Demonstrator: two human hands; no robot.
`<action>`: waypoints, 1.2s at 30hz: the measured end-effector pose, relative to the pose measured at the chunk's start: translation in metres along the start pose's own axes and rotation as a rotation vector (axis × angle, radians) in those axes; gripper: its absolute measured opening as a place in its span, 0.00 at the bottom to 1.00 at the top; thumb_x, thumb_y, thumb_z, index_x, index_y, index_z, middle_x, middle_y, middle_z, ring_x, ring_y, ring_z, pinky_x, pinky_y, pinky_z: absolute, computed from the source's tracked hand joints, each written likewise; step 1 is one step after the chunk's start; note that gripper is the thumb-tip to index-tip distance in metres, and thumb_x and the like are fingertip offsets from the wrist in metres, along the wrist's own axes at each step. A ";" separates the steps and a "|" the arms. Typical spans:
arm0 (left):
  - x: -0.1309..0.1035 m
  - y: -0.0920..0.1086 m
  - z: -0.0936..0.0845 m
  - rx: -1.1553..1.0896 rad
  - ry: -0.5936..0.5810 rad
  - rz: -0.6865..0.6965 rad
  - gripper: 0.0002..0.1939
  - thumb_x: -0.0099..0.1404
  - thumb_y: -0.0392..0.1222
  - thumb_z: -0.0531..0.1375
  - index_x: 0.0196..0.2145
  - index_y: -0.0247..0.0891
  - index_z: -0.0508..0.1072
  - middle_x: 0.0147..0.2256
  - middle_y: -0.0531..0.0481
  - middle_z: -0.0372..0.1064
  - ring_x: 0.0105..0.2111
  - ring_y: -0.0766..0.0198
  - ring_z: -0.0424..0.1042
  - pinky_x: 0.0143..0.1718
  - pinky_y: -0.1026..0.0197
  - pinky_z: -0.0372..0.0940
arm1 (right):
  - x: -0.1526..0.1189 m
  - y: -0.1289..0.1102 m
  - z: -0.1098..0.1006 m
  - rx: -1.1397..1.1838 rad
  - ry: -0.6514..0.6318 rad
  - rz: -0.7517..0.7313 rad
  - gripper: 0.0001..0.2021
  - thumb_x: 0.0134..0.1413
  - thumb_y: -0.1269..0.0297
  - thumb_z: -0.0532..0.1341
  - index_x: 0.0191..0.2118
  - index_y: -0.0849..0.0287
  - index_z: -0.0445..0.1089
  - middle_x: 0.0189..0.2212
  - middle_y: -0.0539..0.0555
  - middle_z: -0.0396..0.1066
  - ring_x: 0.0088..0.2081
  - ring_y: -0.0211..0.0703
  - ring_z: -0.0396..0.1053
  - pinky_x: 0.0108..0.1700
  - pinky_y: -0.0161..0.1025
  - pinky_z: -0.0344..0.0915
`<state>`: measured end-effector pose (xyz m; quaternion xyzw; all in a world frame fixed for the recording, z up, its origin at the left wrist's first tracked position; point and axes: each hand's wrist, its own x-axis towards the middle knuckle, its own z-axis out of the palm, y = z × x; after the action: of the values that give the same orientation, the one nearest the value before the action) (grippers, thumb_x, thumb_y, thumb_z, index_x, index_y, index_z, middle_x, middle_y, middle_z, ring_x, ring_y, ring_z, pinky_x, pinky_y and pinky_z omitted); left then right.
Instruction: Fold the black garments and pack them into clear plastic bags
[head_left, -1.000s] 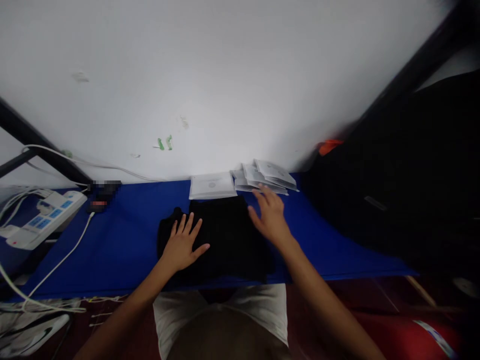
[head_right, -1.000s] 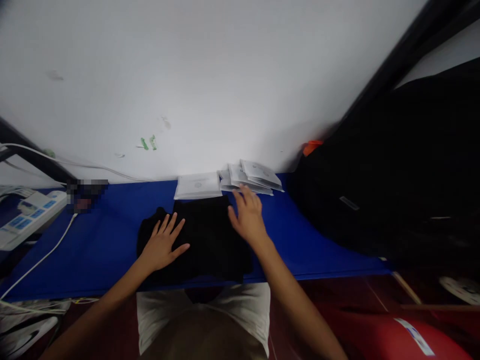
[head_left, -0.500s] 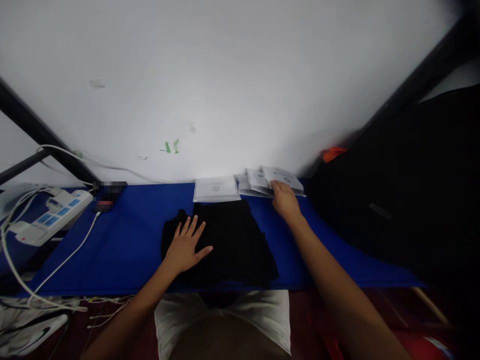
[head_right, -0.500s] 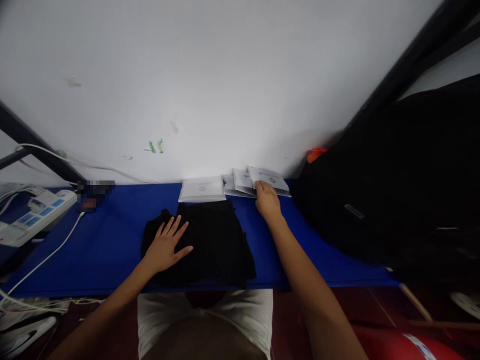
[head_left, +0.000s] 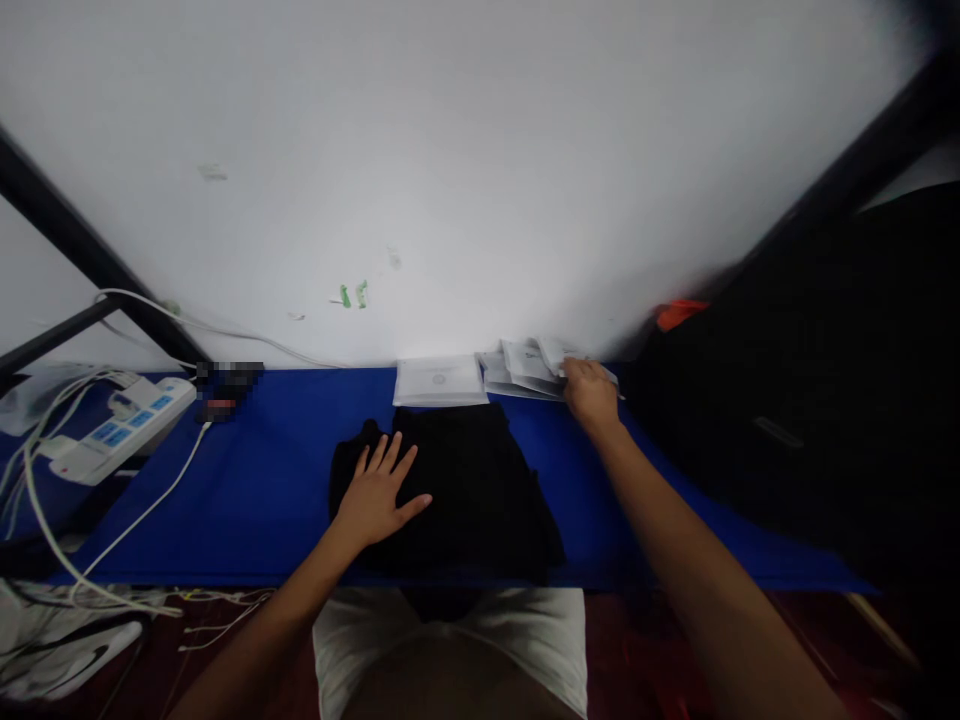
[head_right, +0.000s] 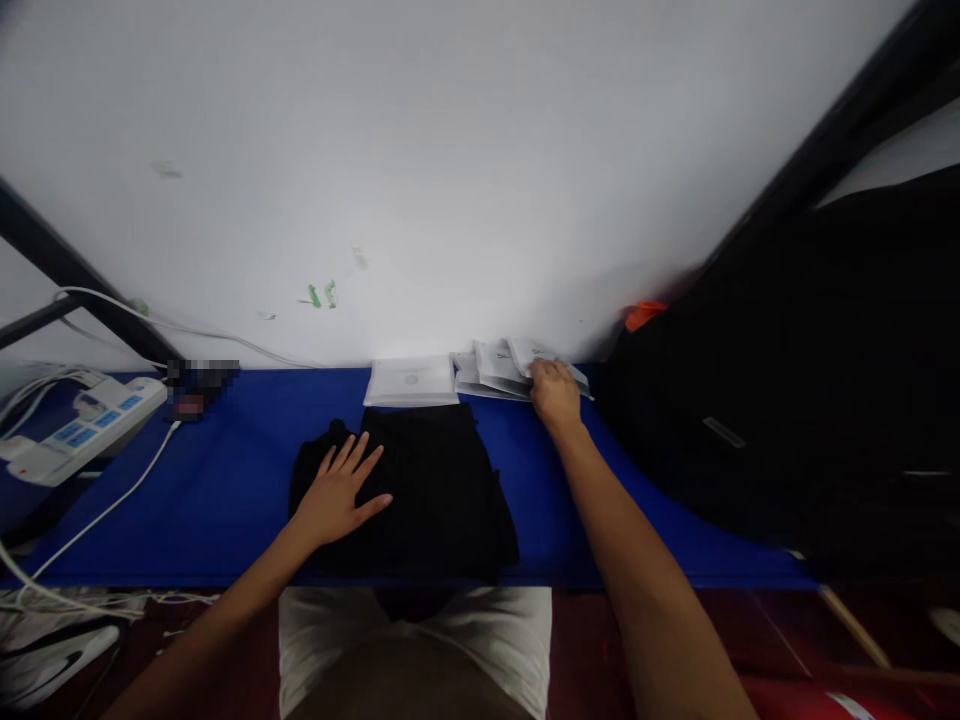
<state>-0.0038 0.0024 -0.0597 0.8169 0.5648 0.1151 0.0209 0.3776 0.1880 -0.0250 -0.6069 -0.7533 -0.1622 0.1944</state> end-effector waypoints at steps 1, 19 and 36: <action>0.000 0.000 0.000 0.000 0.006 0.001 0.40 0.67 0.67 0.50 0.68 0.43 0.51 0.69 0.38 0.43 0.68 0.42 0.44 0.64 0.35 0.47 | 0.001 -0.001 -0.004 0.007 0.013 -0.009 0.19 0.52 0.79 0.50 0.47 0.67 0.72 0.49 0.66 0.73 0.50 0.56 0.67 0.53 0.50 0.64; 0.001 0.001 0.002 -0.164 0.136 -0.081 0.43 0.64 0.56 0.59 0.67 0.33 0.45 0.64 0.31 0.54 0.65 0.43 0.54 0.63 0.38 0.52 | -0.098 -0.205 -0.062 0.381 -0.160 -0.698 0.16 0.63 0.74 0.51 0.50 0.64 0.73 0.56 0.64 0.70 0.52 0.53 0.69 0.52 0.50 0.67; 0.002 -0.004 -0.010 -0.386 0.570 0.086 0.05 0.66 0.33 0.56 0.35 0.40 0.71 0.46 0.45 0.71 0.49 0.56 0.69 0.51 0.48 0.68 | -0.073 -0.151 -0.029 0.485 -0.154 -0.513 0.26 0.49 0.79 0.58 0.56 0.63 0.65 0.54 0.66 0.66 0.55 0.56 0.64 0.56 0.54 0.63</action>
<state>-0.0091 0.0046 -0.0502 0.7561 0.4808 0.4440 0.0117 0.2469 0.0799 -0.0365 -0.3447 -0.9101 0.0241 0.2286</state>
